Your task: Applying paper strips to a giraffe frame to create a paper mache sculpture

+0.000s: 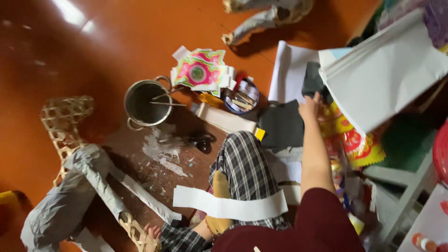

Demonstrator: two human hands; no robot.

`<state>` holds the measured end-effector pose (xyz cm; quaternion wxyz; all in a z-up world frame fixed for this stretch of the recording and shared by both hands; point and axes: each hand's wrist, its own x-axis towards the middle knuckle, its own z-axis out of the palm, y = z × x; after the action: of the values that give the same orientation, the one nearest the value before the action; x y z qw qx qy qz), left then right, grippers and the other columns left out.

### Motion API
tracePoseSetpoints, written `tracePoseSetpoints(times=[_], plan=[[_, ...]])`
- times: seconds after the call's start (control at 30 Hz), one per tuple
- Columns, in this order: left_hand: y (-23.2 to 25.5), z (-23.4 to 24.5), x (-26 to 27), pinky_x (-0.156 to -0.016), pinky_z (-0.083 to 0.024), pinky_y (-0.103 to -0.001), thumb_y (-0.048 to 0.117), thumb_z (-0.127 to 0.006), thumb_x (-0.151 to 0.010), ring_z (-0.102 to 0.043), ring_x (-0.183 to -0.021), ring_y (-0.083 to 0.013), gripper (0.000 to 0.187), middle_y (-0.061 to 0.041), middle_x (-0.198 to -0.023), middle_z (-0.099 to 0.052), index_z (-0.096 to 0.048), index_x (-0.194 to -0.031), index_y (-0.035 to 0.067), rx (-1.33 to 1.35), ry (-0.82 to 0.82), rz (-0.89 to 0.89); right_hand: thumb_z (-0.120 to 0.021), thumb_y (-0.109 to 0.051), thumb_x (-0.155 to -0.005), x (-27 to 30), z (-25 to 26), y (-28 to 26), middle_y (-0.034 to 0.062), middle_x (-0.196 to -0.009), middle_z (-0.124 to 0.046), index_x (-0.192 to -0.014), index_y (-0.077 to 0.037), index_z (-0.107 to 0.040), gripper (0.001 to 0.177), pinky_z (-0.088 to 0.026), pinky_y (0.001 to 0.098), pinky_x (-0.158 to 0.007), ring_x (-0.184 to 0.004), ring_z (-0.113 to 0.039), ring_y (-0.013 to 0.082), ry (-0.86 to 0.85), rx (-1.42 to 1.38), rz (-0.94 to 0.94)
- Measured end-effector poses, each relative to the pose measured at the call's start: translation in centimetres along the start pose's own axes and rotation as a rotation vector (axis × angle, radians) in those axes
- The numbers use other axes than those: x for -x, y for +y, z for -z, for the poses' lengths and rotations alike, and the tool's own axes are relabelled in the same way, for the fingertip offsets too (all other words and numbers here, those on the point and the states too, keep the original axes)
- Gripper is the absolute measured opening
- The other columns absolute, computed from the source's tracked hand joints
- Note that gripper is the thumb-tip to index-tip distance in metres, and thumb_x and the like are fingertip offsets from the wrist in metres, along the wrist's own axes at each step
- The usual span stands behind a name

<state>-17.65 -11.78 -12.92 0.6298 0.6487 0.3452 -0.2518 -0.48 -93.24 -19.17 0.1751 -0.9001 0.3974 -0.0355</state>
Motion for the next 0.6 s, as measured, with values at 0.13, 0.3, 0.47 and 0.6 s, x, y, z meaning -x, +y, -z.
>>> tracePoseSetpoints(times=[0.13, 0.3, 0.47, 0.6], plan=[[8.0, -18.5, 6.6, -0.101, -0.047, -0.033, 0.051, -0.031, -0.101, -0.057, -0.117, -0.0251, 0.069, -0.013, -0.147, -0.051, -0.022, -0.16, 0.017, -0.276, -0.35, -0.023, -0.076, 0.008, -0.068, 2.2, 5.1, -4.2, 0.0198, -0.115, -0.061, -0.087, -0.001, -0.061, 0.026, -0.047, 0.0419, -0.097, -0.106, -0.058, 0.0397, 0.541, -0.248, 0.376], [5.6, -8.0, 4.2, -0.078, -0.048, -0.021, 0.043, -0.039, -0.099, -0.061, -0.091, -0.0145, 0.058, -0.006, -0.132, -0.063, -0.035, -0.151, 0.018, -0.43, -0.236, -0.217, -0.071, 0.009, -0.084, 14.3, 13.9, -19.2, 0.0171, -0.11, -0.071, -0.081, -0.005, -0.052, 0.023, -0.052, 0.0436, -0.088, -0.104, -0.067, 0.0387, 0.504, -0.43, 0.655], [4.4, -11.4, 3.3, -0.076, -0.046, -0.029, 0.02, -0.069, -0.086, -0.059, -0.092, -0.0236, 0.06, -0.013, -0.125, -0.065, -0.049, -0.141, 0.006, -0.536, 0.234, -0.82, -0.068, 0.0, -0.075, 28.6, 14.6, -28.4, 0.0074, -0.085, -0.068, -0.096, -0.005, -0.065, 0.021, -0.051, 0.0331, -0.061, -0.067, -0.061, 0.0218, -0.144, -0.557, 1.142], [13.5, -15.9, 13.2, -0.118, -0.032, -0.049, 0.025, -0.088, -0.072, -0.037, -0.148, -0.0425, 0.096, -0.024, -0.158, -0.039, -0.04, -0.152, 0.001, -0.559, 0.113, -1.176, -0.062, -0.017, -0.092, 37.7, 14.3, -32.7, 0.005, -0.07, -0.069, -0.103, -0.015, -0.061, 0.011, -0.043, 0.0393, -0.042, -0.048, -0.063, 0.0275, -0.645, -0.216, 1.477]])
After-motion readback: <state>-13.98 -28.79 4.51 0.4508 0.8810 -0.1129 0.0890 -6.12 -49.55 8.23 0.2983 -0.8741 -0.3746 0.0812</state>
